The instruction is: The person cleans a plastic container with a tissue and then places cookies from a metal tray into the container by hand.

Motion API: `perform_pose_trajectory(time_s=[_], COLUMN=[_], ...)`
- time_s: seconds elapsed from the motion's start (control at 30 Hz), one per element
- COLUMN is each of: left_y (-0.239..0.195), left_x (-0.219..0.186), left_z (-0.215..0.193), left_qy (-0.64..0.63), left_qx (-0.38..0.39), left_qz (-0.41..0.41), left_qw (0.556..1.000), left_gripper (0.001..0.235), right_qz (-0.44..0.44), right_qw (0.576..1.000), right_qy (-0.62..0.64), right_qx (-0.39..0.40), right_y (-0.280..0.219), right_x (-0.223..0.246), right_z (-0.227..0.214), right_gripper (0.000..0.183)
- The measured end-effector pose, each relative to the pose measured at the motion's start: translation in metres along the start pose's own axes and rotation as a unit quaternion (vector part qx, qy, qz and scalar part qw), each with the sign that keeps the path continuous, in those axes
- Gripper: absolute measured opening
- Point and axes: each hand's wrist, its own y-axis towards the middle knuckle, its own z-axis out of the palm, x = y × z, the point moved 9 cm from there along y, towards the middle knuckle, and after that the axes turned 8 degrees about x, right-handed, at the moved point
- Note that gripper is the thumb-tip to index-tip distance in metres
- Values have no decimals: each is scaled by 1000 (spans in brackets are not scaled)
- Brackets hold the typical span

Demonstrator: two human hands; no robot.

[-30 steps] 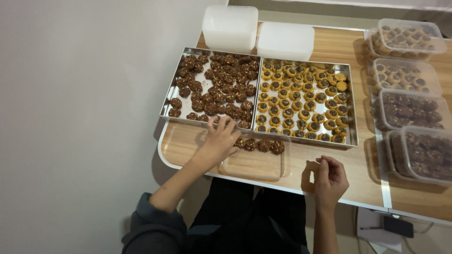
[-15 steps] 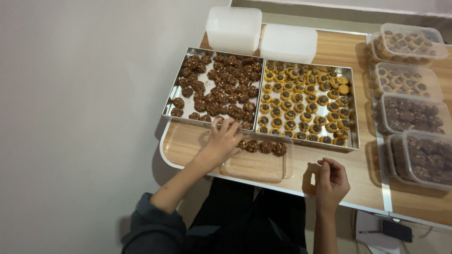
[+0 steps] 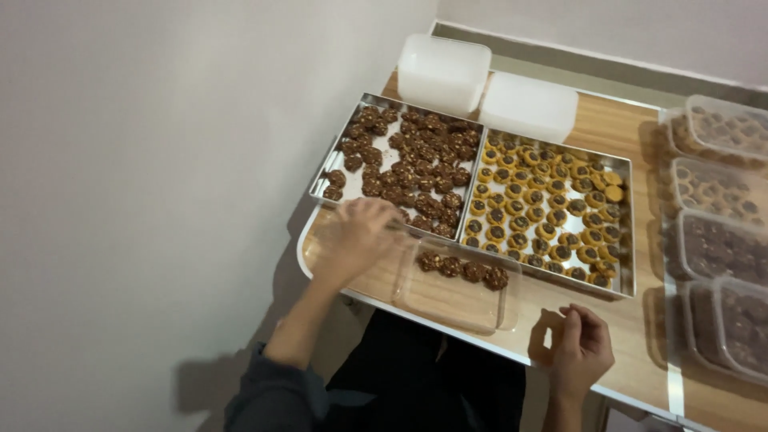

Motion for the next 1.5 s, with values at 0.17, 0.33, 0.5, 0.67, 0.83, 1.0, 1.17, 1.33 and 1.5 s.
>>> perform_pose_trajectory(time_s=[0.17, 0.33, 0.5, 0.67, 0.83, 1.0, 1.17, 1.33, 1.5], left_y=[10, 41, 133, 191, 232, 248, 250, 251, 261], left_x=[115, 128, 109, 99, 107, 112, 110, 111, 120], left_z=[-37, -89, -64, -21, -10, -5, -1, 0, 6], left_qy=[-53, -6, 65, 165, 176, 192, 206, 187, 202], left_qx=[-248, -307, -109, -46, -47, 7, 40, 48, 50], left_qz=[-54, -56, -36, -18, -49, -75, -91, -103, -98], left_qw=[966, 950, 991, 985, 982, 979, 974, 976, 973], left_gripper=[43, 19, 30, 39, 60, 53, 75, 74, 82], right_qz=[-14, -7, -5, -2, 4, 24, 52, 53, 30], right_qw=[1000, 1000, 1000, 1000, 1000, 999, 998, 998, 999], right_qy=[6, -3, -6, -16, -24, -20, -23, -18, -22], right_qx=[1, -1, -10, -21, -15, -13, -20, -21, -16], right_y=[0, -1, 0, 2, 0, 2, 1, 1, 1], right_x=[3, 1, -2, -11, 0, -10, 2, 0, 2], right_z=[3, 3, 2, -1, 1, 0, 1, 1, 1], right_gripper=[8, 6, 7, 7, 9, 10, 9, 10, 10])
